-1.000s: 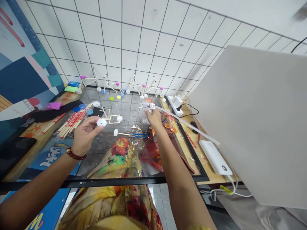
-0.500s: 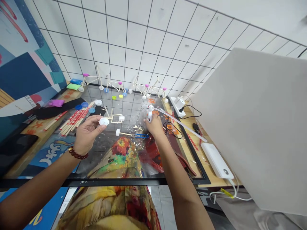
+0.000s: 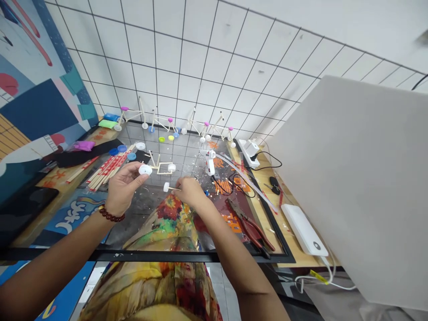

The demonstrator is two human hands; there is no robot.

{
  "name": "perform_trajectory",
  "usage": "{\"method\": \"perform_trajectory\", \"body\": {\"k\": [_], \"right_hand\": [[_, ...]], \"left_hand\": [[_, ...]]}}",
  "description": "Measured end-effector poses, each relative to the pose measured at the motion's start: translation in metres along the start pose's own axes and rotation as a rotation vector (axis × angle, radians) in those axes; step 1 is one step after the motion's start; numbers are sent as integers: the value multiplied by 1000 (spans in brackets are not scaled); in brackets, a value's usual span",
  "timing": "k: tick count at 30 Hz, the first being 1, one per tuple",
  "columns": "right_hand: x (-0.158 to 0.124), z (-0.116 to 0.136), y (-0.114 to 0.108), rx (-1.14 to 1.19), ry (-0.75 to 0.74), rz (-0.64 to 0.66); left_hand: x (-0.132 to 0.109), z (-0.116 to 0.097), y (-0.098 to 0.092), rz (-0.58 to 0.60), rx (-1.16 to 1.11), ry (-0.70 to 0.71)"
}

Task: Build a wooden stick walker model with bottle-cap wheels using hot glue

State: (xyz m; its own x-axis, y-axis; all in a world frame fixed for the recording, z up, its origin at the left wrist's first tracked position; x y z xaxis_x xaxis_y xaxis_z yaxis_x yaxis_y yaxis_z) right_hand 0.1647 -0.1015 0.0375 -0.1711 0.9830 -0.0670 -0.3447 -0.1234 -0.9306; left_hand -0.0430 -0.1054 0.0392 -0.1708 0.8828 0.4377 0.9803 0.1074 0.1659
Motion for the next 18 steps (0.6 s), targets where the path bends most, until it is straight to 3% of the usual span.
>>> {"method": "perform_trajectory", "body": {"k": [6, 13, 18], "right_hand": [[2, -10, 7, 218, 10, 7], [-16, -21, 3, 983, 29, -69], [-23, -19, -2, 1292, 94, -150]], "left_hand": [[-2, 7, -1, 18, 4, -4], [-6, 4, 4, 98, 9, -34], [-11, 3, 10, 112, -54, -162]]}}
Point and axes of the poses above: each hand's wrist, its own x-axis towards the middle knuckle, its own y-axis out of the palm, z = x × y, the point moved 3 cm from there along x, towards the middle knuckle, and after that the axes turned 3 degrees about y, right-handed, at the moved point
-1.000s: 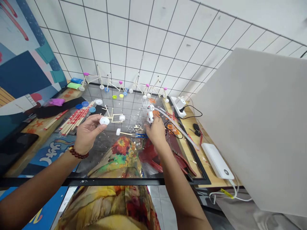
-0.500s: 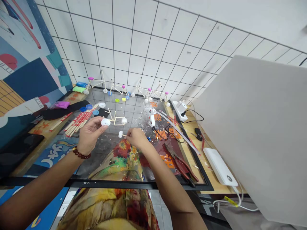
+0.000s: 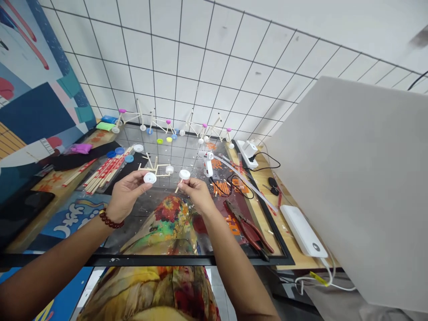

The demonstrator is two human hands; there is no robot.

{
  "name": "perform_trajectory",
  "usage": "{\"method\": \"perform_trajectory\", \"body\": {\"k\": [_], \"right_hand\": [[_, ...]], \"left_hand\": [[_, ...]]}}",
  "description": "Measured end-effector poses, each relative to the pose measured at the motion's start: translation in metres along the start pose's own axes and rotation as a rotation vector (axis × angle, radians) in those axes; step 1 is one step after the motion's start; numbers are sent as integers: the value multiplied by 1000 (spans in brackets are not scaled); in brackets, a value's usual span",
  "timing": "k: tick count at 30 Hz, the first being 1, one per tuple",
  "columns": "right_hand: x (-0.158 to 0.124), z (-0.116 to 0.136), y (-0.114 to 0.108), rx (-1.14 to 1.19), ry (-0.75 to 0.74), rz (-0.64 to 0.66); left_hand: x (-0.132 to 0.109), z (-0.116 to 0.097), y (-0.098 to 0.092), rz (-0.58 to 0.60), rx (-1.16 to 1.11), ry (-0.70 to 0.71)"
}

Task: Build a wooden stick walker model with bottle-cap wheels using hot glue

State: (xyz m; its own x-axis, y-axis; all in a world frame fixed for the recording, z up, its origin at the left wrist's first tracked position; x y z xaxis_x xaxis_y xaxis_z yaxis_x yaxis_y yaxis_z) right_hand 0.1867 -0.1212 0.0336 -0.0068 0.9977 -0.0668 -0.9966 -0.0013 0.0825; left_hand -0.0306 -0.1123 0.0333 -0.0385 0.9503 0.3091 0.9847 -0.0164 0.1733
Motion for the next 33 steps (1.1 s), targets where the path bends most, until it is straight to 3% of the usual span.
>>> {"method": "perform_trajectory", "body": {"k": [6, 12, 16, 21, 33], "right_hand": [[-1, 2, 6, 204, 19, -48], [-5, 4, 11, 258, -82, -106], [-10, 8, 14, 213, -199, -152], [-16, 11, 18, 131, -297, -109], [-22, 13, 21, -121, -378, -81]], "left_hand": [[-4, 8, 7, -28, -106, -166], [-8, 8, 15, 42, -139, -221], [-11, 10, 18, 117, -118, -192], [-12, 12, 21, 144, -124, -201], [-12, 9, 27, 195, -140, -171]]}}
Point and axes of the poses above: each hand's wrist, its own x-axis towards the middle knuckle, its own y-axis out of the palm, z = x × y, the point moved 3 cm from there along x, towards the middle knuckle, and after that the axes turned 3 degrees about y, right-handed, at the moved point
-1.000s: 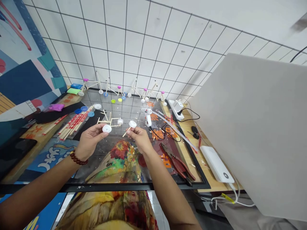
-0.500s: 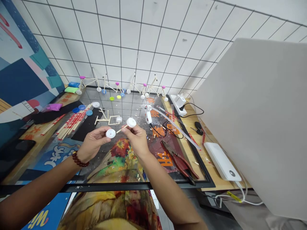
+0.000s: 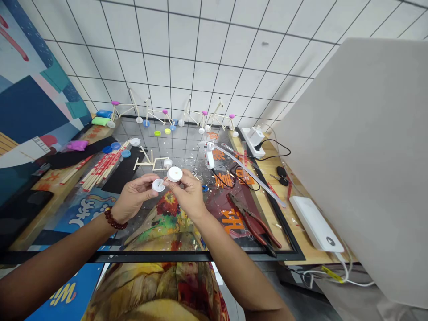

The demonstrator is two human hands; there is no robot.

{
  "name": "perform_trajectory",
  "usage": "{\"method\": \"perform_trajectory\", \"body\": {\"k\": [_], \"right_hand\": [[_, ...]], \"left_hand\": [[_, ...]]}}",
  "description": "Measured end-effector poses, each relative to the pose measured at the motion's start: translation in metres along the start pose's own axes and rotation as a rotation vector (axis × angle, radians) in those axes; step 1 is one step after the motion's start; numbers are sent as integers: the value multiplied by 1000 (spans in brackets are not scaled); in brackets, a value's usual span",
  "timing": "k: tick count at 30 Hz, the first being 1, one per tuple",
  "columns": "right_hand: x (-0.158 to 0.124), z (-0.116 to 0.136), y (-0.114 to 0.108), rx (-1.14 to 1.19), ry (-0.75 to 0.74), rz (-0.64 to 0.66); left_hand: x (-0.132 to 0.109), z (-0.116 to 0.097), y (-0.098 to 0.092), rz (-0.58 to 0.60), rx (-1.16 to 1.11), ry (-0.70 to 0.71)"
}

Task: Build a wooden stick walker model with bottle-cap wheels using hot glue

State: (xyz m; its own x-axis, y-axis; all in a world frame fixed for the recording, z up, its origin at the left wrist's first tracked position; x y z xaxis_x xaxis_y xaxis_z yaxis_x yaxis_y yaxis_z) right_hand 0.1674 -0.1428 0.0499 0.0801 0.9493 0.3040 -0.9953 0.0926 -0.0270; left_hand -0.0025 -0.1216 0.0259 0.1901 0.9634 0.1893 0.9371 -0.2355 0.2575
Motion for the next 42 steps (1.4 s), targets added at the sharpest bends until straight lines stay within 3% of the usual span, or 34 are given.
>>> {"method": "perform_trajectory", "body": {"k": [19, 42], "right_hand": [[0, 0, 3, -26, -38, 29], [1, 2, 2, 17, -98, 56]], "left_hand": [[-2, 5, -5, -38, 40, -101], [-2, 8, -4, -18, -4, -111]]}}
Point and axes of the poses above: each hand's wrist, its own x-axis towards the middle knuckle, its own y-axis out of the palm, z = x × y, the point moved 3 cm from there along x, towards the middle knuckle, and after that the axes turned 3 degrees about y, right-handed, at the moved point
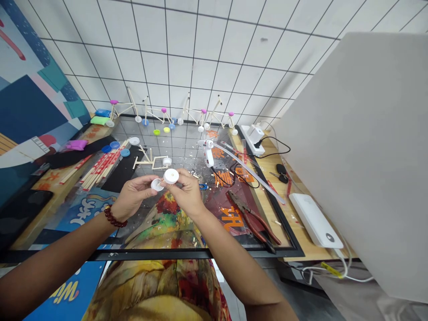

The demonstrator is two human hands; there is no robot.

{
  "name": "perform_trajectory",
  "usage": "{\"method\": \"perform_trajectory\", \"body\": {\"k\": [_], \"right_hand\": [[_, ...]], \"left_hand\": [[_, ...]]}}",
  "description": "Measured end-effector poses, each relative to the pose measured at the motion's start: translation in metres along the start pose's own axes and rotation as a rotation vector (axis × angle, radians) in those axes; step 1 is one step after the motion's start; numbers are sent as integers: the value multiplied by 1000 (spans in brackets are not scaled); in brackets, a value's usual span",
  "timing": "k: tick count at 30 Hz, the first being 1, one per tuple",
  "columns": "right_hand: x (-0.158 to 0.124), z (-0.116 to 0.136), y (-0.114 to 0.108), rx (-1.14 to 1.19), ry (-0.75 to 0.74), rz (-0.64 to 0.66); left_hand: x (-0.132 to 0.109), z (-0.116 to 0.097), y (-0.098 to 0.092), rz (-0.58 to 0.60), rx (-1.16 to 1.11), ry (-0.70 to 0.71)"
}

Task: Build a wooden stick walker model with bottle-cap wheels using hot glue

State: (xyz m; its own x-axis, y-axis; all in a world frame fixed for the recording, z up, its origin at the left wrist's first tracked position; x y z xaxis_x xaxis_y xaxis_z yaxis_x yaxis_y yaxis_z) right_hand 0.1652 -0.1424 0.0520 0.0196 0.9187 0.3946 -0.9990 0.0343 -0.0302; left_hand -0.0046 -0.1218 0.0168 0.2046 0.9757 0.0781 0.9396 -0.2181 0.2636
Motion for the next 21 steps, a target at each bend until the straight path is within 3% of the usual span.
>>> {"method": "perform_trajectory", "body": {"k": [21], "right_hand": [[0, -3, 0, 28, -15, -11]], "left_hand": [[0, 1, -2, -26, -2, -33]]}}
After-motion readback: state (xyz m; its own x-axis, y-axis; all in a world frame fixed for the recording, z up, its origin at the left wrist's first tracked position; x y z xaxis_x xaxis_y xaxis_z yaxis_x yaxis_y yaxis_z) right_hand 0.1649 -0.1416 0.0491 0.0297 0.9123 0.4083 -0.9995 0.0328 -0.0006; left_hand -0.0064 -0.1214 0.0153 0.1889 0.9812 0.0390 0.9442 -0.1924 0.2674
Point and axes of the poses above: each hand's wrist, its own x-axis towards the middle knuckle, its own y-axis out of the palm, z = x × y, the point moved 3 cm from there along x, towards the middle knuckle, and after that the axes turned 3 degrees about y, right-handed, at the moved point
